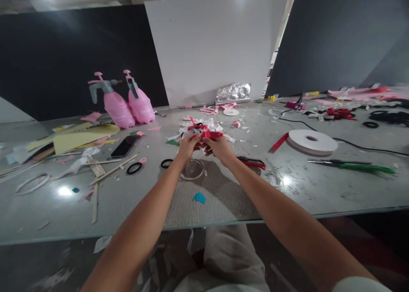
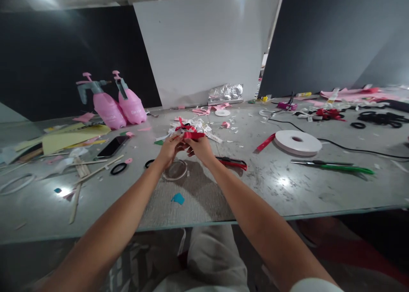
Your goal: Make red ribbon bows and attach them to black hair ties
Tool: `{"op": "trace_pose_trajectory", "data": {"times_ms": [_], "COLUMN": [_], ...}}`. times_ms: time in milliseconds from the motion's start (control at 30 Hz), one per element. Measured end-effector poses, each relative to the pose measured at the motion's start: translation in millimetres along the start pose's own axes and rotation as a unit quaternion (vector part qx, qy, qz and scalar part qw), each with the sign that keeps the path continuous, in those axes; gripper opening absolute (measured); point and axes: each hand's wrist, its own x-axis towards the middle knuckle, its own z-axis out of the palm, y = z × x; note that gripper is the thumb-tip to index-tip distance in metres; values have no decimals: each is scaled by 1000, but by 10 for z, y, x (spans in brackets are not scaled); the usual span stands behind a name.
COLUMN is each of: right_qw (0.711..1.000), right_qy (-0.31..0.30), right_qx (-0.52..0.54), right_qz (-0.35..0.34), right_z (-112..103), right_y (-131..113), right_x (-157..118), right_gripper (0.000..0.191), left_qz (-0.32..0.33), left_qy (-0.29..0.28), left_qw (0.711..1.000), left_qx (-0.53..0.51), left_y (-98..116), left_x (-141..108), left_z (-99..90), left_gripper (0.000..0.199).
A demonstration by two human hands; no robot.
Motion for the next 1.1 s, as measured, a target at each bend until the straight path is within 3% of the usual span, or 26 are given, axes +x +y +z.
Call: {"op": "trace_pose_trajectory", "data": {"times_ms": [167,267,467,567,800,1100], "right_qw": [999,998,998,997,997,997], "right_qy": [-9,16,54,60,42,10], "right_qx": [-35,-37,-14,-12,-16,54], "right_qz": [-30,-41,-42,-50,-64,-52], "right_z": [2,-5,-5,2,25,70], "right_y": [16,28,11,-15,21,28], "right_x": [-4,12,24,16,20,24], "right_gripper": [32,31,33,34,30,36], "left_qz": [1,-13,-21,-12,-21,-19], "left_qy": [62,76,-13,-19,76,100], "left_qw": [998,997,999,1000,997,995], "left_qx": [30,29,-24,0,7,12], "left_y": [2,0,45,47,-37,-37], "left_x": [-1,-9,-68,-82,-38,-22], "left_z": [-14,-17,24,48,69,49], "left_gripper": [30,28,29,34,39,43]}}
